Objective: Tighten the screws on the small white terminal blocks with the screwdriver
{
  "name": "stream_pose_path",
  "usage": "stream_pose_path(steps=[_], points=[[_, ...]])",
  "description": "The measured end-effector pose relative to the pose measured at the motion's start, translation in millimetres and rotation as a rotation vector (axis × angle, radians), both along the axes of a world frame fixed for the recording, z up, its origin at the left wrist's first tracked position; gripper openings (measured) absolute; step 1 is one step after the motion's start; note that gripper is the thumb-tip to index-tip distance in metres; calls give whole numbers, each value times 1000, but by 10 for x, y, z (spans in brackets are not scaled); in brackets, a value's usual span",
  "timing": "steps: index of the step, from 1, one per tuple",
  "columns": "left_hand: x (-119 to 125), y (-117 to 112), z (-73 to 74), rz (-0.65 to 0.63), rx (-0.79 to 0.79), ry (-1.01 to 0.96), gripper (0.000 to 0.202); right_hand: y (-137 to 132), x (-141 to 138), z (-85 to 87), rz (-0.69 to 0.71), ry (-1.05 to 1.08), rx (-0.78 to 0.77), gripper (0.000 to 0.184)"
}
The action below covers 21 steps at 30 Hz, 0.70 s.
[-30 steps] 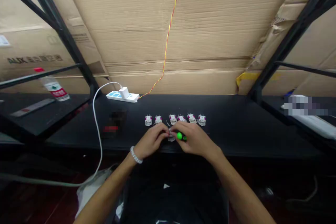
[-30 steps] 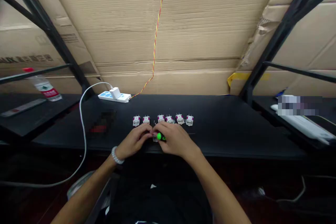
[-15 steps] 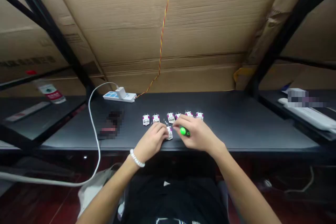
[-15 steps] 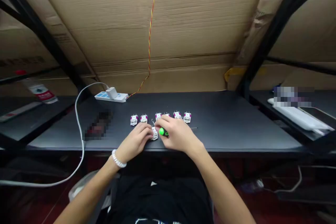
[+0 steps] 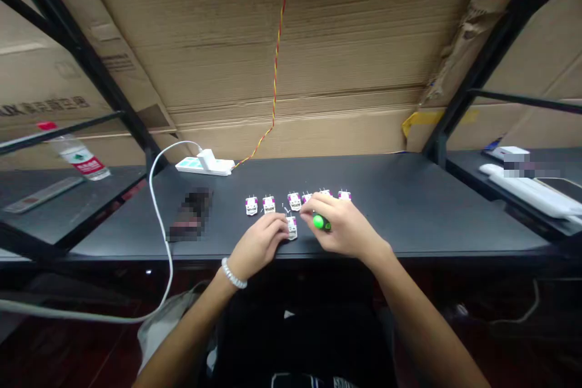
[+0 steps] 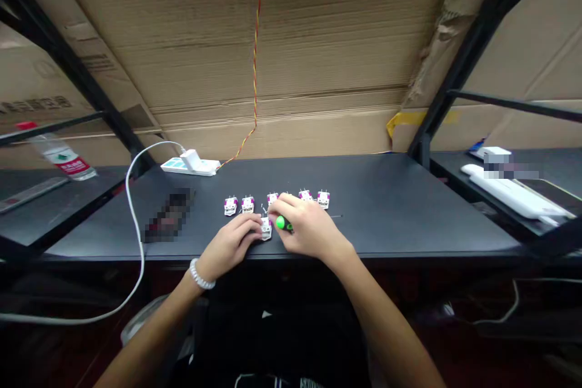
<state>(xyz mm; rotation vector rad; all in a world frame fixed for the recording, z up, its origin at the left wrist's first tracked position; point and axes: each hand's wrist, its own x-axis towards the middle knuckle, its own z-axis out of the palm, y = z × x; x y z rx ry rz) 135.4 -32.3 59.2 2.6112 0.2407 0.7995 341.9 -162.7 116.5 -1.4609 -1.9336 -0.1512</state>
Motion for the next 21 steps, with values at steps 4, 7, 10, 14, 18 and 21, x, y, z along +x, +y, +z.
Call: stream_pose_path(steps=[4, 7, 10, 14, 18, 21], points=[[12, -12, 25, 12, -56, -13, 15, -14, 19, 13, -10, 5, 15, 11], [22, -27, 38, 28, -81, -11, 16, -22, 29, 19, -13, 5, 9, 11], [26, -34, 42, 40, -95, -9, 15, -23, 34, 17, -14, 5, 9, 11], [22, -30, 43, 36, -110, 7, 16, -19, 39, 15, -6, -5, 8, 10], [22, -30, 37, 36, -105, 17, 16, -19, 40, 21, -10, -5, -6, 12], [28, -36, 27, 43, -78, 14, 15, -20, 36, 28, -11, -4, -3, 12]])
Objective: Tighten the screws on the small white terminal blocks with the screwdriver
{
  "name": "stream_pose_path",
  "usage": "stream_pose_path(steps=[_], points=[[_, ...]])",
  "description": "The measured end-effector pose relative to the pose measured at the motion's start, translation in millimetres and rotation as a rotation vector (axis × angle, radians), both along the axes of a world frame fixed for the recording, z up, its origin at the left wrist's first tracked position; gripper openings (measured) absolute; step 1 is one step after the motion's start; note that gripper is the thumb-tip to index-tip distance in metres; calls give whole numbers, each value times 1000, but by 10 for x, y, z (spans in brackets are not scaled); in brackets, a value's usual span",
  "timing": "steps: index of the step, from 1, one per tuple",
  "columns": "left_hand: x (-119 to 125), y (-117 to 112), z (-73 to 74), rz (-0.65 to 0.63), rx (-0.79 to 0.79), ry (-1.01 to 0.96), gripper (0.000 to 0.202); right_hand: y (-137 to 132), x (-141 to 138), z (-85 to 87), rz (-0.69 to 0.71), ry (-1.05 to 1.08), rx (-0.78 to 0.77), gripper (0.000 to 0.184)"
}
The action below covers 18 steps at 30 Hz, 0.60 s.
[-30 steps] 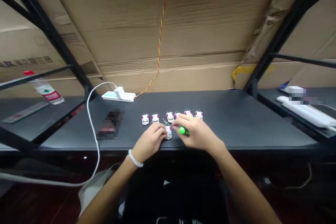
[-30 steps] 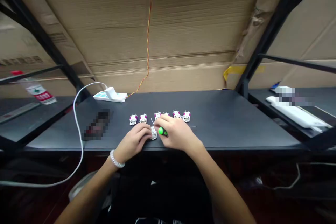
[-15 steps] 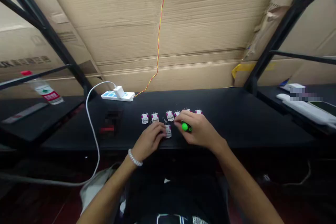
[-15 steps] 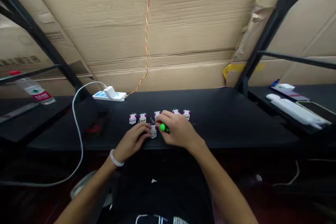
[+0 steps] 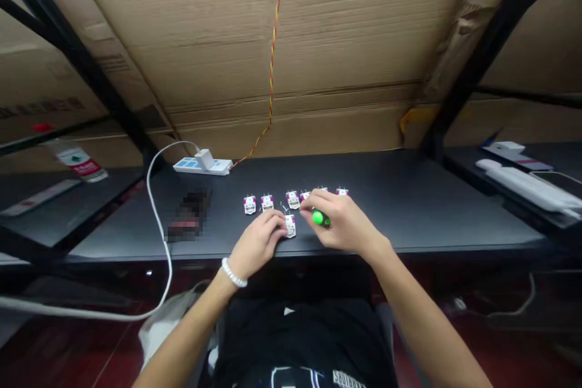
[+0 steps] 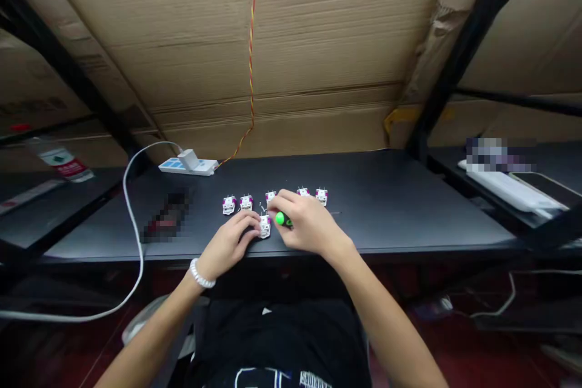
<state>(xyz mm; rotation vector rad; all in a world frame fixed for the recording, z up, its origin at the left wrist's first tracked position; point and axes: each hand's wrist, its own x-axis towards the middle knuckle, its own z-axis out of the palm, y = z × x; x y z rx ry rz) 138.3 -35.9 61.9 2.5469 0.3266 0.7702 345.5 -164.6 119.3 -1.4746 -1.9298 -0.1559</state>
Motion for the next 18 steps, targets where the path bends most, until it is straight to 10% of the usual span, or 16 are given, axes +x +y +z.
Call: stream_pose_path(steps=[18], points=[[-2, 5, -1, -5, 51, 22, 16, -19, 13, 23, -4, -7, 65, 11]])
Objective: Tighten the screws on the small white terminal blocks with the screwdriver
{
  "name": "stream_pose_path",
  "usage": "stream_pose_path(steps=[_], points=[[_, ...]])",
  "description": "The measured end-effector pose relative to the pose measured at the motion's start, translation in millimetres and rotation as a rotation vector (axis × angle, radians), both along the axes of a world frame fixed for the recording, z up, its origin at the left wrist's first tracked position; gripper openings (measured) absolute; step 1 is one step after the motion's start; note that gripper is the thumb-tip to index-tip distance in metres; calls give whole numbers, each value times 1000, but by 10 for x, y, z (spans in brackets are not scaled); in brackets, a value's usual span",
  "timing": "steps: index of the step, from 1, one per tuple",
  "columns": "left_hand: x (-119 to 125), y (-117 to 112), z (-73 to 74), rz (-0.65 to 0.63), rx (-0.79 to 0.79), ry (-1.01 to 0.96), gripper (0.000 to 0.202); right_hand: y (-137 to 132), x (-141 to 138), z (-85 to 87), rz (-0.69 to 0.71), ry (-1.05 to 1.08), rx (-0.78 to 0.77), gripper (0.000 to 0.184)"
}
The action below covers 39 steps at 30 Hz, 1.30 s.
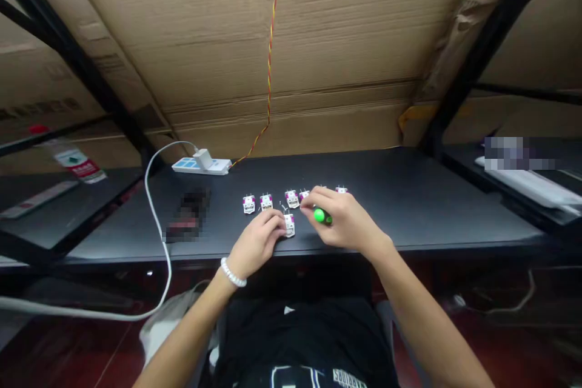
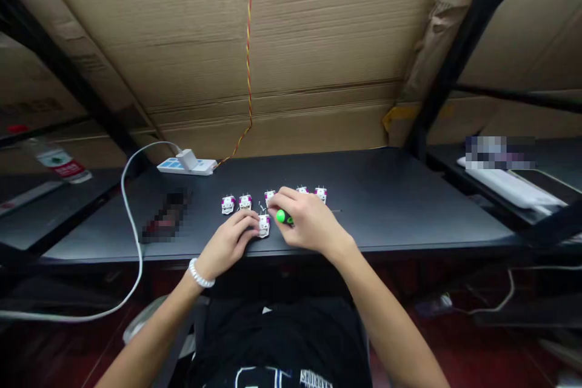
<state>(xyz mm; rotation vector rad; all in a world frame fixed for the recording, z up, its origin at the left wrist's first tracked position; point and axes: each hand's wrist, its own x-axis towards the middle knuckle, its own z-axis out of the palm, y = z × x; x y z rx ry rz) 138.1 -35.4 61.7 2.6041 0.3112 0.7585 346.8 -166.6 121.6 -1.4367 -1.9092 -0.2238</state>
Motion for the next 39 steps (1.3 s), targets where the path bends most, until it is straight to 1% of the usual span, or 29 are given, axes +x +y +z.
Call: stream_pose_path(steps=[7, 20, 25, 29, 34, 39], points=[[12, -12, 2, 22, 49, 3, 16, 1, -2, -1, -3, 0, -8, 11], [8, -12, -21, 22, 83, -3, 16, 3, 7, 0, 3, 11, 0, 11], [1, -6, -14, 16, 39, -13, 18, -69, -9, 78, 32, 104, 43, 9], [-16, 4, 1, 16, -28, -32, 17, -146, -7, 158, 103, 183, 64, 18], [-16, 9, 12, 24, -74, -40, 19, -165, 30, 171, 140, 209, 54, 23], [-7, -2, 27, 31, -74, -35, 19, -203, 23, 210, 159, 248, 50, 23]])
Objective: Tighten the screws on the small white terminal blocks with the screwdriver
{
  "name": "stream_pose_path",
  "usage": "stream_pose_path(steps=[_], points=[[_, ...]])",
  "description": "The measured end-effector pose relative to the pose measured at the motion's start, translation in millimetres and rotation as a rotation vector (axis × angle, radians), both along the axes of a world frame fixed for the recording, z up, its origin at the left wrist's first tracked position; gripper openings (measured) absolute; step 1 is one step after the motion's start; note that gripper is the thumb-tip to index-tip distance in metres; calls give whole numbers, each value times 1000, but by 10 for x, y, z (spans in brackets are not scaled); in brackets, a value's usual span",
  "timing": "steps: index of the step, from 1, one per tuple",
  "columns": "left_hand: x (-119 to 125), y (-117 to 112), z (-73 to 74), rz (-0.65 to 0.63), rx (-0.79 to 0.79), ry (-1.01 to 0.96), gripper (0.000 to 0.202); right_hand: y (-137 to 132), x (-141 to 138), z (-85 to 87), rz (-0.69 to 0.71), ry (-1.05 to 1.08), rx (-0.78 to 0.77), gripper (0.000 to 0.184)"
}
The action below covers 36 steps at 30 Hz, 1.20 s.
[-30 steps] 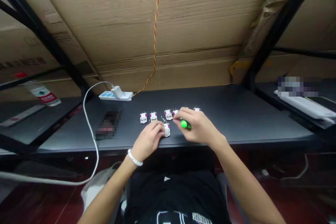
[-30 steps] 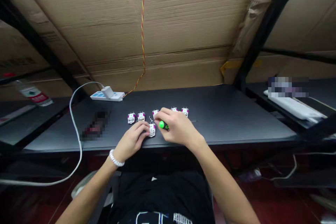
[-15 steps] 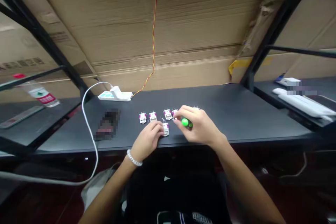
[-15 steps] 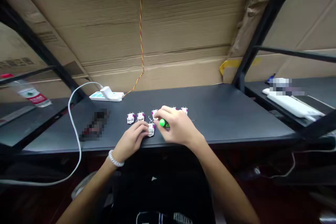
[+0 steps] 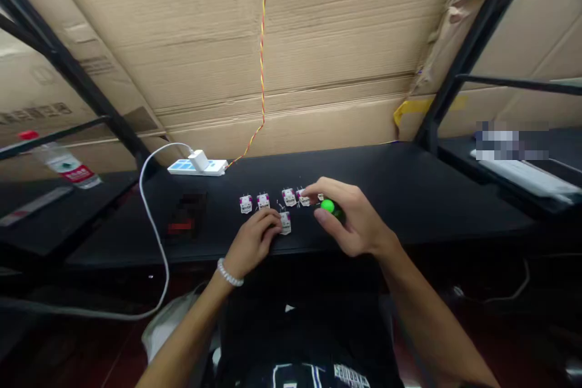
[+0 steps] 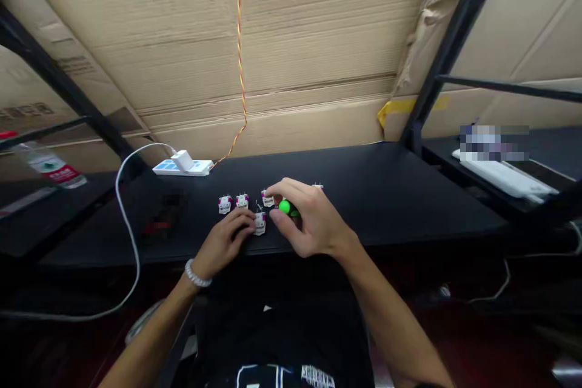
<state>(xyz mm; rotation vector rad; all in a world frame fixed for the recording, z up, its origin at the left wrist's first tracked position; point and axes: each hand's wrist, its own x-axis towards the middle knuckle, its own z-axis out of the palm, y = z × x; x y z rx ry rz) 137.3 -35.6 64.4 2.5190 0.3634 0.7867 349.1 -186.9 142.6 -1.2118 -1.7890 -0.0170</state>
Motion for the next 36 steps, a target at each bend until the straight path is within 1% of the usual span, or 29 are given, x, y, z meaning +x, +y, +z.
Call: stream_pose_path(steps=[3, 6, 8, 10, 13, 16, 19, 24, 28, 36], points=[[3, -11, 1, 6, 30, 18, 17, -65, -5, 47, 8, 44, -44, 32], [5, -17, -16, 2, 82, 23, 15, -110, 14, 49, -62, 78, -47, 37], [7, -19, -31, 3, 113, 24, 14, -107, 29, 23, -94, 128, 9, 35], [7, -22, -41, 4, 135, 32, 13, -78, 27, -5, -52, 230, 83, 33], [6, -26, -44, 8, 144, 45, 12, 3, -32, -24, 3, 446, 193, 33], [1, -26, -39, 1, 130, 38, 10, 105, -138, -24, -24, 609, 281, 33], [-4, -26, -36, -6, 95, 25, 8, 201, -233, -48, -63, 675, 322, 35], [-8, -37, -28, 1, 45, 17, 6, 320, -298, -159, -35, 697, 255, 35], [-4, -42, -25, 1, 35, 7, 5, 389, -304, -239, -23, 687, 259, 34], [0, -41, -51, 9, 38, -6, 4, 439, -320, -302, 0, 671, 236, 32]])
